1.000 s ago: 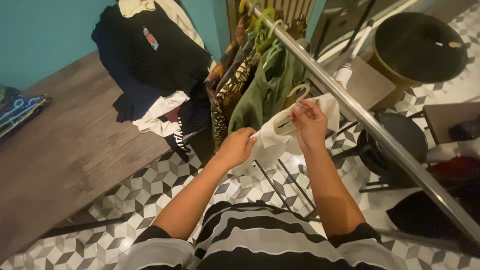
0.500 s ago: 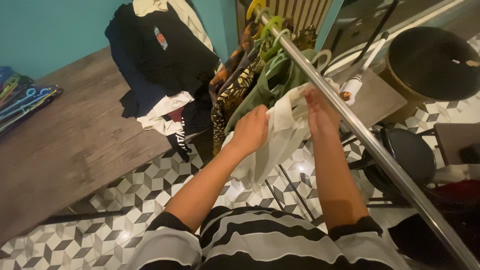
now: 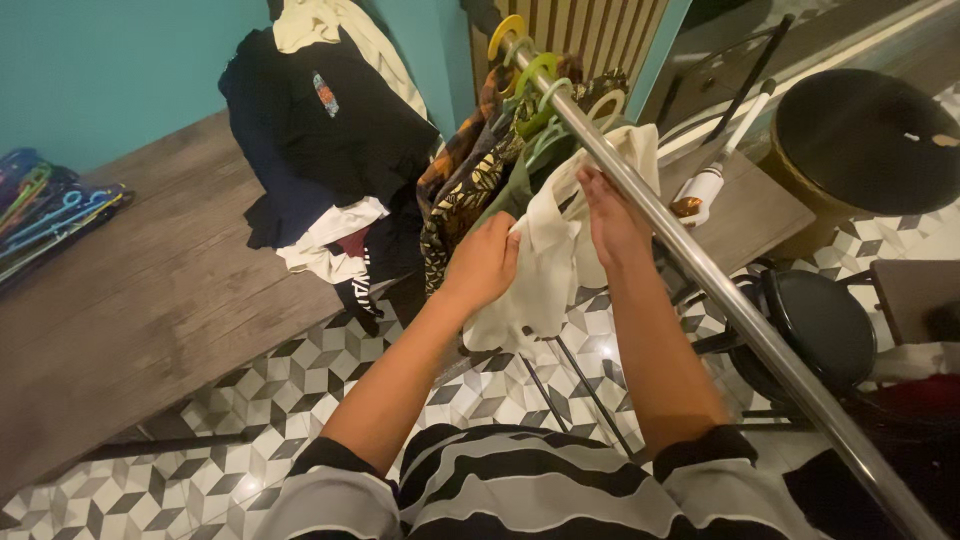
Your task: The person hangs a white shirt on a hanger and places it on a clothing rack. Then the person picks up a black t-shirt, smooths it on the table, places it on a hanger, and hangs it on the rack. Finally, the person picks up another black t-shirt and smooths it on the table.
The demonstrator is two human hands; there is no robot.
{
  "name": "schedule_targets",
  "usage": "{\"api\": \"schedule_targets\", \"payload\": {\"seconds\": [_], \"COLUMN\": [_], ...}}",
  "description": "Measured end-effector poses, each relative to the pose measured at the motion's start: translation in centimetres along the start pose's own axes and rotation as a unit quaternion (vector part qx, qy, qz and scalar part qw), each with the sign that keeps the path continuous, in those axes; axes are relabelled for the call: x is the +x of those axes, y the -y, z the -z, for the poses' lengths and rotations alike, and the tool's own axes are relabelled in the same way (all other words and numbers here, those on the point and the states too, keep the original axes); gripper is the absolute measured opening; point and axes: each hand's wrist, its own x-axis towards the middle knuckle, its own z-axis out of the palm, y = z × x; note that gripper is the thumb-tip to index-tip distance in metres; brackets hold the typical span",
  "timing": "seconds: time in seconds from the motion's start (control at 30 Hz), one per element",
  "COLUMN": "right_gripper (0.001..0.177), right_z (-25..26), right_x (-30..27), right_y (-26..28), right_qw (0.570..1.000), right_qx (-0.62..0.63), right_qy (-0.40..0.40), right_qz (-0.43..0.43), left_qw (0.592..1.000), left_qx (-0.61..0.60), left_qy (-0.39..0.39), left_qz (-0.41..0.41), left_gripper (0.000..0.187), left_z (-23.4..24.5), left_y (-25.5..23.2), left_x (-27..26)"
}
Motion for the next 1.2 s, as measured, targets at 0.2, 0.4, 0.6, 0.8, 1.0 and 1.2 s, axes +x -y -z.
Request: {"api": "schedule_targets", "payload": {"seconds": [0.2, 0.4, 0.6, 0.8, 1.0, 1.2], "right_gripper": [0.043, 0.037, 0.048, 0.044, 0.044, 0.044], "right_z": [-0.7, -1.0, -1.7, -1.7, -1.8, -2.0], "right_x": [-0.1, 0.5, 0.5, 0.7, 0.8, 1.4], "right_y": [-0.6, -1.4, -1.8, -2.1, -2.4, -2.3], "right_qw": [0.999, 0.999, 0.999, 0.999, 0.999, 0.999], "right_qx": [-0.007, -0.030, -0.037, -0.042, -0.035, -0.028], "right_qy": [-0.033, -0.007, 0.014, 0.003, 0.022, -0.008], "right_qz": [-0.015, -0.018, -0.009, -0.006, -0.001, -0.013], "left_qw": [0.999, 0.991, 0.983, 0.980, 0.984, 0.987], "left_qx": [0.006, 0.100, 0.167, 0.196, 0.172, 0.153], "left_qy": [-0.035, -0.085, 0.012, 0.001, -0.024, -0.030], "left_qz": [-0.011, -0.010, 0.072, 0.037, 0.034, 0.031], "left_gripper": [0.018, 0.025, 0.027, 0.023, 0.022, 0.022], "left_z": [1.0, 1.8, 0.2, -0.9, -0.7, 0.1], "left_y": [0.4, 2.3, 3.6, 4.4, 4.5, 4.1], "left_x": [1.0, 3.4, 5.1, 5.4, 5.5, 5.9]}}
